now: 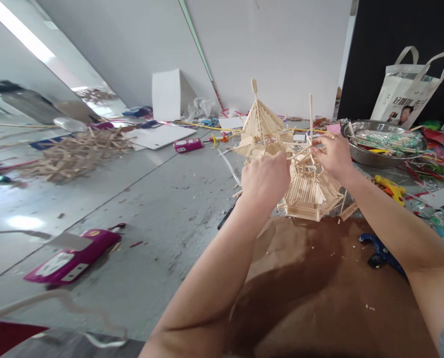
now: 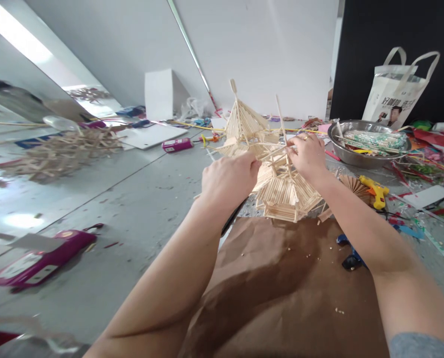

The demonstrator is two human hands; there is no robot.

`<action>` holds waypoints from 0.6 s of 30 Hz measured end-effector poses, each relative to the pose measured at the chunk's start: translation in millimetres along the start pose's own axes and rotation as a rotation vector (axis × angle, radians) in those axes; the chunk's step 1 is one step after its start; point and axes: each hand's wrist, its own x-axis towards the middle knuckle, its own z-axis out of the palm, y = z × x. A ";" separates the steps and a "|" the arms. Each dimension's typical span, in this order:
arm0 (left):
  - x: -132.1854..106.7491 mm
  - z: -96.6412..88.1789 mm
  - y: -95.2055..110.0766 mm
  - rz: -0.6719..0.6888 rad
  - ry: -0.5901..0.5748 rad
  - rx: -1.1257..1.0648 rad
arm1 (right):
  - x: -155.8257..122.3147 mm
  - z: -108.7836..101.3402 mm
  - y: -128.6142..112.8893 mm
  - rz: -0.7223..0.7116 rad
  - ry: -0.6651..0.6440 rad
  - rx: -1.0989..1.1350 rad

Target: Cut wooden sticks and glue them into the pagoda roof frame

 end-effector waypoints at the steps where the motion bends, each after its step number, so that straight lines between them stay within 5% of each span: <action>1: 0.0 -0.2 0.2 -0.001 -0.003 -0.005 | -0.1 0.3 0.0 -0.001 0.000 -0.001; 9: -1.0 0.5 -9.3 -0.020 -0.003 -0.174 | -4.8 -7.9 5.2 -0.020 0.077 0.043; 14: -8.8 13.9 -13.8 0.139 0.135 -0.655 | -31.5 -38.7 25.5 -0.041 0.114 0.073; 18: -20.7 29.2 -1.7 0.236 -0.010 -1.033 | -72.2 -63.3 43.9 0.007 0.036 0.023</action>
